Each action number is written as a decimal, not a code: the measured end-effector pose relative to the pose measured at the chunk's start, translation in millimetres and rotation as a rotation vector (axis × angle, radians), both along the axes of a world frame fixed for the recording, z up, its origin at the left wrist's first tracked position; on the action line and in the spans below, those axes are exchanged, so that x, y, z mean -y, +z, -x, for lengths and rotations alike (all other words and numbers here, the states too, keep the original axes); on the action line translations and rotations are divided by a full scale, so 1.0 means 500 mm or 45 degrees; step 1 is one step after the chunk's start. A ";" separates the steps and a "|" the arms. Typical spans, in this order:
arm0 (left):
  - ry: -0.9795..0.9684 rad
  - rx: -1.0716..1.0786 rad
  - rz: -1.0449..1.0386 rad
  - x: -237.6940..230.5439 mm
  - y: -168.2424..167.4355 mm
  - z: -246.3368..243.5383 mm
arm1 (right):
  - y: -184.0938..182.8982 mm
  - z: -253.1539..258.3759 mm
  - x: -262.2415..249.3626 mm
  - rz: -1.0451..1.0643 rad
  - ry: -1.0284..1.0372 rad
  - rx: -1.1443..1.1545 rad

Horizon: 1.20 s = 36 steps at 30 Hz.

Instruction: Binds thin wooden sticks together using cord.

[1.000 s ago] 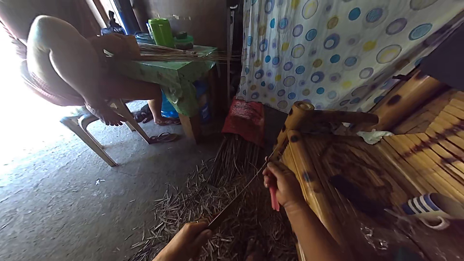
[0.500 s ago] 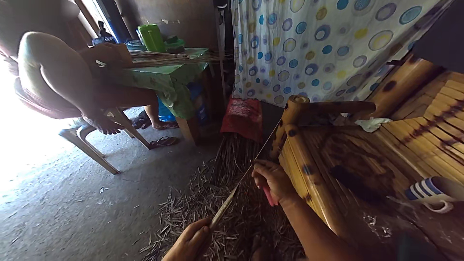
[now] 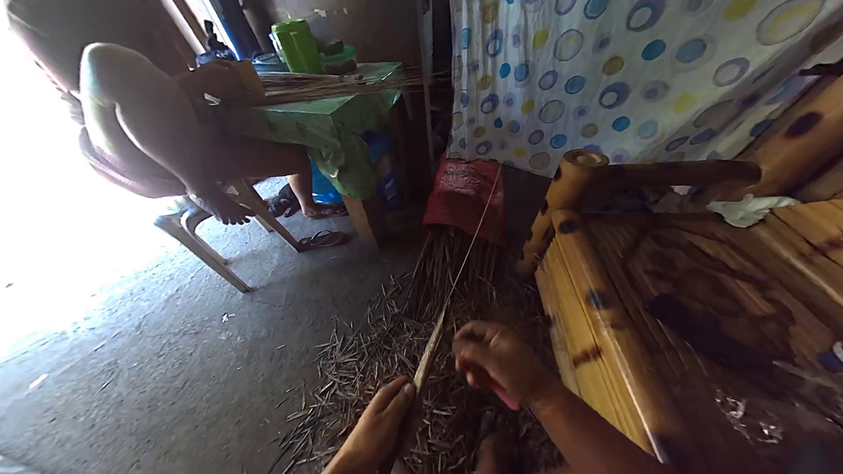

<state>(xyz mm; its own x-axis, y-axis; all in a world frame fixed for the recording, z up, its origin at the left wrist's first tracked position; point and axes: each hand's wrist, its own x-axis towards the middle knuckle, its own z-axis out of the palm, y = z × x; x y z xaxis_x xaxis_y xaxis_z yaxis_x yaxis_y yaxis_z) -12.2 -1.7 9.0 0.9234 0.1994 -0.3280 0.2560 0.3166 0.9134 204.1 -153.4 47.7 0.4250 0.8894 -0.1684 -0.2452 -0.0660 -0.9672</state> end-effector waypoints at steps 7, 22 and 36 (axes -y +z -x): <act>-0.065 0.098 0.154 0.012 0.021 0.004 | -0.029 0.025 -0.014 -0.147 0.154 0.019; -0.152 0.164 0.168 0.015 0.014 0.015 | 0.001 -0.017 0.006 -0.199 0.138 0.159; -0.174 0.114 0.138 0.017 0.018 0.019 | -0.004 -0.052 0.005 -0.250 -0.020 0.209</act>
